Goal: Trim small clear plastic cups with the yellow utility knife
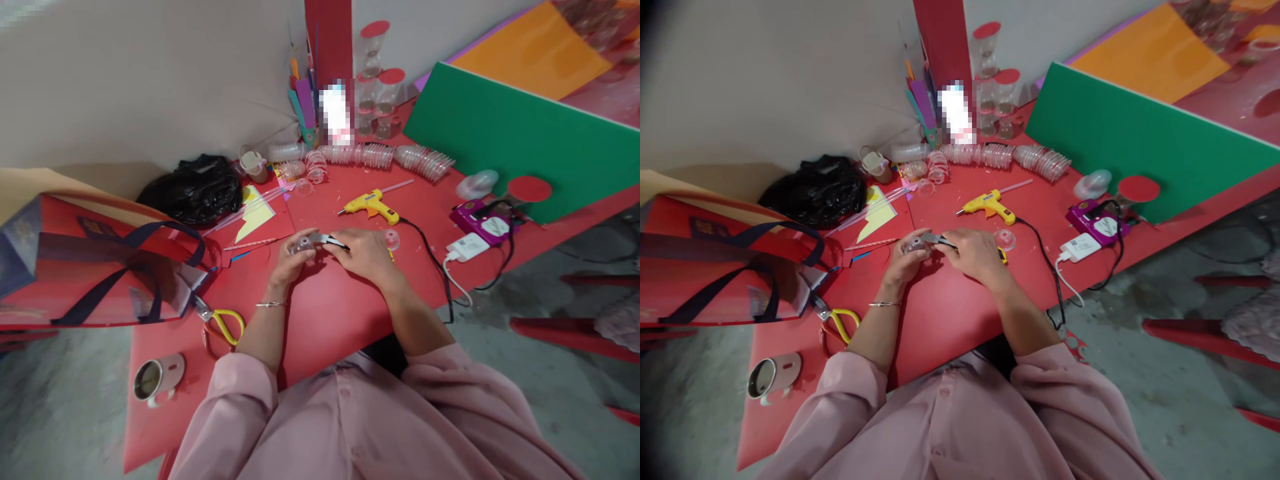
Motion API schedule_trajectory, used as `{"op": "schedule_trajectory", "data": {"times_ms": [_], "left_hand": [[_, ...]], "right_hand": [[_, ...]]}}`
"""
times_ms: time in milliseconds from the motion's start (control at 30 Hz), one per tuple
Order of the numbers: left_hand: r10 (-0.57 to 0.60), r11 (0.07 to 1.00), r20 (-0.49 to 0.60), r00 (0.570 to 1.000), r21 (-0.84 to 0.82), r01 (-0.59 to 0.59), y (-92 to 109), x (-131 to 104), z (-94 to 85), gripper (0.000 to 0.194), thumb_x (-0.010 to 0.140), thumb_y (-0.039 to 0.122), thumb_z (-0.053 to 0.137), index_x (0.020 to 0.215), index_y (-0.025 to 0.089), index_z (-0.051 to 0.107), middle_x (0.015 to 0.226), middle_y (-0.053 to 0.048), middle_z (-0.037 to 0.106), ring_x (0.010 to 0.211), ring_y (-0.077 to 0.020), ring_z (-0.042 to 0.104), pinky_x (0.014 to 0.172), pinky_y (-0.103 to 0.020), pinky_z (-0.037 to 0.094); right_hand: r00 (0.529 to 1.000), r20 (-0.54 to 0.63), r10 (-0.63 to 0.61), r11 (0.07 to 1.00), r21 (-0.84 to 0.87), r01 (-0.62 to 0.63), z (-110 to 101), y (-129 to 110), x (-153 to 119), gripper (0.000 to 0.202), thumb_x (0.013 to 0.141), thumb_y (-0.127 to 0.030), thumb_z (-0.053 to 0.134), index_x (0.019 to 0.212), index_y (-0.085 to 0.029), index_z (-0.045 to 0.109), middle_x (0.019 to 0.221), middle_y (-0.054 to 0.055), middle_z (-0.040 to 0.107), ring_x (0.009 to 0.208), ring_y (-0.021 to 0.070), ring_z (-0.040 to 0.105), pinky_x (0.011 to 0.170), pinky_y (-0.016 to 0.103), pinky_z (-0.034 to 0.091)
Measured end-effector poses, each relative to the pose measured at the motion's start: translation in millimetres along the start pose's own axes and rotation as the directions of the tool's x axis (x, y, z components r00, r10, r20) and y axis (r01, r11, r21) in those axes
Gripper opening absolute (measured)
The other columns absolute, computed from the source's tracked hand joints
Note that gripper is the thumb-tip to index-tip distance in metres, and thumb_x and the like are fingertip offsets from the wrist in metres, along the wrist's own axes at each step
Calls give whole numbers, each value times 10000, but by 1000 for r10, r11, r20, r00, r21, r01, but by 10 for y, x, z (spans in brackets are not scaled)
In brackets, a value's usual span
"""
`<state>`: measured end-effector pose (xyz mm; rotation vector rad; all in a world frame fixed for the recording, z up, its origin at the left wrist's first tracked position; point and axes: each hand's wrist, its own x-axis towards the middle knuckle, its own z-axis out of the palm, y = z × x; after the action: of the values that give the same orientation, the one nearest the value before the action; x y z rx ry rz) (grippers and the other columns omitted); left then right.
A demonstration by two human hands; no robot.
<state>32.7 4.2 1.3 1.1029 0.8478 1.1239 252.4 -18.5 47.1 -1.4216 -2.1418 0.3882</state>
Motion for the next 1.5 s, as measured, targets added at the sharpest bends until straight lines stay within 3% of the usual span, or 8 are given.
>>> {"op": "schedule_trajectory", "data": {"times_ms": [433,700,867,967,1067,1167,1300,1500], "left_hand": [[-3,994,-14,1000,-112,2,49,7,125,551,659,363,915,967,246,474,802,29,699,490,-72,531,430,-179,378],[38,992,-92,995,-114,-48,92,-28,134,590,610,380,971,1044,239,598,1022,-43,707,873,-221,738,533,-227,543],[90,982,-123,988,-155,-108,191,-79,241,637,603,358,981,1135,265,644,1144,-67,702,1047,-275,733,772,-380,638],[122,984,-139,983,-111,-138,351,-179,332,688,604,308,981,1202,267,644,1227,-87,689,1057,-278,738,809,-392,640],[156,981,-214,964,-81,-177,494,-350,353,720,593,299,984,1214,287,620,1301,-89,673,973,-265,758,662,-320,630],[163,977,-279,946,-88,-194,531,-544,308,669,599,324,981,1150,281,604,1305,-87,690,866,-225,761,512,-225,544],[95,979,-348,933,-137,-151,427,-724,255,624,664,444,941,1173,265,626,1286,-97,712,739,-135,719,446,-166,433],[22,969,-409,912,-216,-120,254,-810,280,549,760,557,850,1153,254,615,1226,-72,728,708,-102,715,463,-157,431]], "right_hand": [[1000,12,-4,998,67,3,48,-6,15,330,1039,-510,522,1065,-246,720,1013,69,746,892,213,643,749,310,366],[983,-106,147,977,170,-128,121,19,16,444,1026,-611,483,1140,-215,647,912,66,717,797,216,634,691,307,355],[935,-260,241,941,298,-159,84,-10,16,434,1042,-565,437,1225,-203,592,956,82,684,879,241,636,775,341,437],[939,-304,160,946,318,-58,103,-61,1,400,1038,-416,435,1353,-187,525,1149,143,668,1067,285,630,919,413,480],[963,-268,23,940,333,71,203,-65,-77,444,1021,-284,399,1449,-189,472,1310,175,623,1208,286,601,1024,451,476],[979,-202,-7,918,386,86,321,7,-203,442,1048,-346,421,1457,-197,497,1381,168,621,1279,276,596,1077,456,467],[994,-108,4,927,374,37,335,37,-354,421,1049,-467,484,1376,-228,601,1262,124,713,1175,270,675,1014,441,513],[968,-249,24,965,259,43,202,-369,-556,465,1064,-474,471,1453,-242,574,1305,121,700,1198,265,664,999,396,519]]}}
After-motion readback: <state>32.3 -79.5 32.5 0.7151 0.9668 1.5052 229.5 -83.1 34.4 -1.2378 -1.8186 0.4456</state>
